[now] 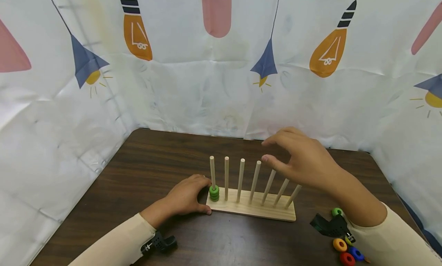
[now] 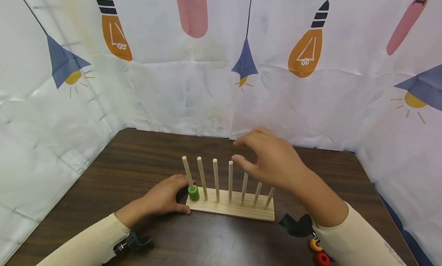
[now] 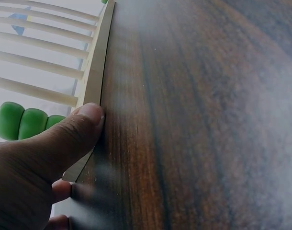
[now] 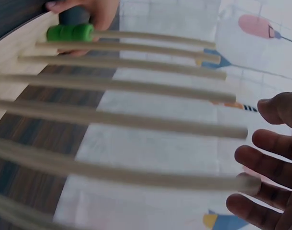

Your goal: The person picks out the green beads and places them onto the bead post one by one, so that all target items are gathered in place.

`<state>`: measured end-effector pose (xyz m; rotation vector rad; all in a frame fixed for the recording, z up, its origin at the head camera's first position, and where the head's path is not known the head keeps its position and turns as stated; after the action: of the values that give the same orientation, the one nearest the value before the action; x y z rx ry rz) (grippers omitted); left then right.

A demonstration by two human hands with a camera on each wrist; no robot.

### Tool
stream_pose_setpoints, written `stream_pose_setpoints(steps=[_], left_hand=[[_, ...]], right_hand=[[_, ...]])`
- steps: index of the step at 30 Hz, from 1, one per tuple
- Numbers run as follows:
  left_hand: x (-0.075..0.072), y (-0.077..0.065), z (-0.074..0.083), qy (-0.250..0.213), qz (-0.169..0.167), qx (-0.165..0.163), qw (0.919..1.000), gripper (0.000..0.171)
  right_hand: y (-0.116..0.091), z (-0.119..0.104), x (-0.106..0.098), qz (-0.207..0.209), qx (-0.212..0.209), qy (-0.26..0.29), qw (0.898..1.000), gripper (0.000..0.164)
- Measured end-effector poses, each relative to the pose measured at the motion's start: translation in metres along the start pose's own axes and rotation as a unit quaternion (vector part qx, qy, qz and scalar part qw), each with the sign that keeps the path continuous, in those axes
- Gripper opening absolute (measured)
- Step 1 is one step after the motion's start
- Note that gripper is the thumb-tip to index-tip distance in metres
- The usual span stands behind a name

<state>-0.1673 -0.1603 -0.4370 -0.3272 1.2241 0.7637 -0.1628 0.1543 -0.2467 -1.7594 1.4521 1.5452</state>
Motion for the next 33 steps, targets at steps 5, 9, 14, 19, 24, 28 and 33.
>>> stream_pose_setpoints(steps=[5, 9, 14, 19, 24, 28, 33], left_hand=[[0.001, 0.000, -0.001, 0.003, -0.002, -0.003, 1.0000, 0.067], [0.001, 0.000, -0.001, 0.006, -0.002, 0.000, 1.0000, 0.067], [0.001, 0.000, -0.001, 0.007, -0.001, 0.003, 1.0000, 0.067], [0.001, 0.000, -0.001, 0.007, 0.000, 0.008, 0.9999, 0.066], [0.001, -0.001, -0.002, 0.010, 0.000, 0.010, 0.9999, 0.066], [0.001, 0.000, -0.002, 0.012, 0.002, 0.012, 0.9999, 0.065], [0.001, 0.000, -0.001, 0.011, 0.001, 0.014, 0.9998, 0.064]], right_hand=[[-0.013, 0.014, -0.007, 0.009, 0.018, -0.019, 1.000, 0.027], [-0.024, 0.027, -0.013, 0.024, 0.027, -0.027, 0.999, 0.028], [-0.038, 0.046, -0.020, 0.040, 0.045, -0.024, 0.998, 0.026], [-0.057, 0.069, -0.023, 0.047, 0.063, -0.019, 0.997, 0.019], [-0.074, 0.091, -0.021, 0.038, 0.076, -0.026, 0.996, 0.020], [-0.084, 0.106, -0.018, 0.042, 0.088, -0.033, 0.995, 0.019], [-0.097, 0.120, -0.014, 0.031, 0.118, -0.050, 0.991, 0.018]])
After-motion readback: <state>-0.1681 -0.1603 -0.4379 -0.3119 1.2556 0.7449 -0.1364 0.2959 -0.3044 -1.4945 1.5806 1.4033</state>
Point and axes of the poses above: each hand's wrist, its own y-axis towards the middle knuckle, its own x-axis out of the palm, z = x × y, the point moved 2 cm from there along y, towards the middle knuckle, and after that the axes turned 14 degrees about x, right-handed, at the moved point
